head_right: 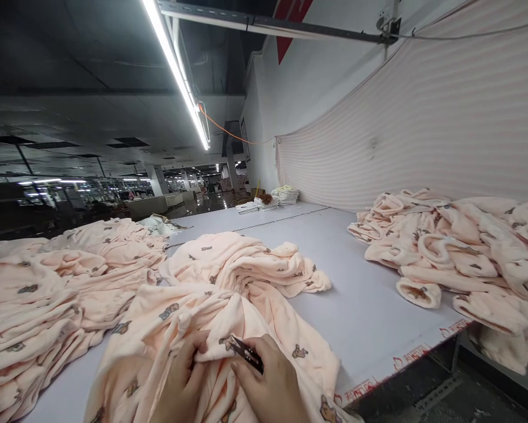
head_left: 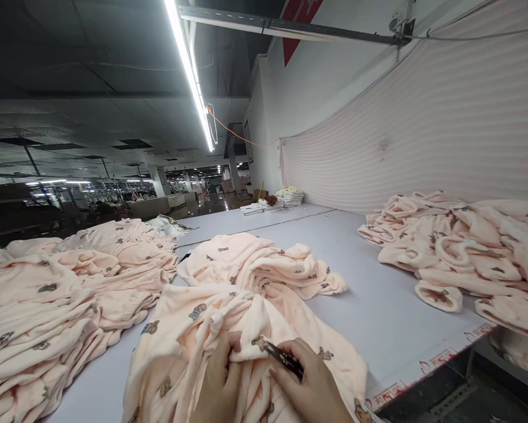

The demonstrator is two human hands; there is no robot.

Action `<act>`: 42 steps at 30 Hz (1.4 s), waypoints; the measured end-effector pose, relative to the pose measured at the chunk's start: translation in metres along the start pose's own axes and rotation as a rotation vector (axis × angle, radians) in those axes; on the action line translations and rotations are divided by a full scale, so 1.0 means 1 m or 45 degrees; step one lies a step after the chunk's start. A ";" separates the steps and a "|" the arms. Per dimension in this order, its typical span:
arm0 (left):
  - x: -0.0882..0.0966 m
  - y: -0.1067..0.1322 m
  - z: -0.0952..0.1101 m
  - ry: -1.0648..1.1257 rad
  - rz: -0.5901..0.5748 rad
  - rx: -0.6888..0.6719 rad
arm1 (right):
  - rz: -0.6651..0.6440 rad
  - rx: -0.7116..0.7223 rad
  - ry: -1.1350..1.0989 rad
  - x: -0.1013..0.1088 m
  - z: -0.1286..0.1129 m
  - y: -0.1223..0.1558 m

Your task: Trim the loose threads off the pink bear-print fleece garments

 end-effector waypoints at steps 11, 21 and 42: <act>0.014 -0.018 -0.004 0.176 0.119 -0.193 | 0.172 -0.036 -0.331 -0.005 0.018 0.003; -0.009 -0.031 0.032 -0.063 -0.571 -0.090 | 0.210 -0.287 -0.671 0.003 0.035 0.007; -0.027 -0.011 0.057 -0.224 -0.764 -0.181 | 0.534 -0.147 -0.495 -0.035 0.046 0.043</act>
Point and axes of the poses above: each hand's wrist, its own y-axis away from the middle knuckle, its own x-axis out of the back of the hand, z = x × y, the point moved 1 cm from there along -y, towards the middle knuckle, and after that the axes turned 9 degrees about -x, right-handed, at the moved point
